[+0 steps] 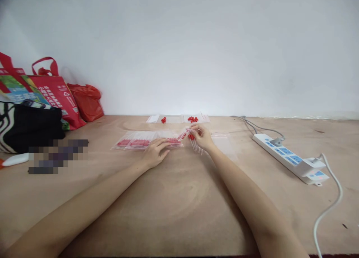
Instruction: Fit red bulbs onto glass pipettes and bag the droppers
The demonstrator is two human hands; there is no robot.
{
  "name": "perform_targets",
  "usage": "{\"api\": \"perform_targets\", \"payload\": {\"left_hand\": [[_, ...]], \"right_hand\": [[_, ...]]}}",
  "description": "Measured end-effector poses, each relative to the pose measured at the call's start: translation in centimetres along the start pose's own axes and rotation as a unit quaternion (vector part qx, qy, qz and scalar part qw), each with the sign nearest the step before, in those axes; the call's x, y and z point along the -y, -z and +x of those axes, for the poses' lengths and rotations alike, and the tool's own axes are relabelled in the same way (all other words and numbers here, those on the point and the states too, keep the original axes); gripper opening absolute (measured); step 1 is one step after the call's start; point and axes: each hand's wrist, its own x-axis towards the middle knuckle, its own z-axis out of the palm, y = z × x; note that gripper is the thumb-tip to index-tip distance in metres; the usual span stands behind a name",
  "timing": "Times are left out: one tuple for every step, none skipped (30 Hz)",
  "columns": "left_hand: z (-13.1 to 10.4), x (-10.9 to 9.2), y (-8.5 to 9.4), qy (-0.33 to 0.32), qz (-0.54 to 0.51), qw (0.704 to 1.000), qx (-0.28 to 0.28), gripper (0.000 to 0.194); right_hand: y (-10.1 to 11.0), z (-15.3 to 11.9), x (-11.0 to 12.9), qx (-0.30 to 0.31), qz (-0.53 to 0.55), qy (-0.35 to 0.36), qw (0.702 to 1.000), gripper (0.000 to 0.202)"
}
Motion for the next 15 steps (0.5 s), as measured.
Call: {"api": "perform_targets", "payload": {"left_hand": [[0.1,0.2,-0.2,0.003,0.01,1.0,-0.003,0.019],[0.2,0.5,-0.4,0.005,0.023,1.0,-0.003,0.017],[0.2,0.6,-0.5,0.006,0.038,0.999,-0.003,0.018],[0.2,0.8,-0.5,0.006,0.053,0.999,-0.001,0.019],[0.2,0.9,-0.5,0.006,0.067,0.998,0.0,0.02],[0.1,1.0,-0.5,0.006,0.077,0.997,-0.001,0.021],[0.0,1.1,-0.4,0.006,0.086,0.996,-0.005,0.022],[0.0,1.1,-0.4,0.008,0.093,0.996,-0.011,0.022],[-0.1,1.1,-0.3,0.009,0.099,0.995,-0.019,0.022],[-0.1,1.1,-0.1,0.009,0.105,0.994,-0.025,0.022],[-0.2,1.0,0.0,0.01,0.109,0.994,-0.029,0.022],[-0.2,0.8,0.1,0.01,0.11,0.993,-0.031,0.022],[-0.2,0.6,0.3,0.009,0.109,0.994,-0.032,0.022],[-0.2,0.3,0.4,0.008,0.103,0.994,-0.031,0.021],[-0.2,-0.1,0.4,0.005,0.095,0.995,-0.028,0.022]], "right_hand": [[-0.5,-0.2,-0.4,0.019,-0.011,0.002,1.0,0.022],[-0.9,-0.4,-0.7,0.042,-0.027,0.004,0.999,0.02],[-1.1,-0.7,-1.0,0.068,-0.05,0.008,0.996,0.016],[-1.2,-0.9,-1.1,0.096,-0.08,0.014,0.992,0.013],[-1.1,-1.1,-1.2,0.122,-0.113,0.022,0.986,0.011],[-0.8,-1.2,-1.1,0.144,-0.146,0.032,0.978,0.009],[-0.4,-1.2,-1.0,0.162,-0.176,0.041,0.97,0.01],[0.1,-1.1,-0.7,0.177,-0.201,0.046,0.962,0.013],[0.7,-0.9,-0.5,0.186,-0.224,0.046,0.956,0.016],[1.4,-0.7,-0.2,0.188,-0.245,0.037,0.95,0.019],[2.3,-0.4,0.1,0.18,-0.268,0.016,0.946,0.019],[3.3,-0.1,0.2,0.161,-0.296,-0.017,0.942,0.018],[4.5,0.2,0.2,0.12,-0.327,-0.065,0.935,0.018],[5.7,0.4,0.0,0.064,-0.373,-0.118,0.918,0.02],[7.0,0.6,-0.3,0.006,-0.428,-0.169,0.888,0.024]]}}
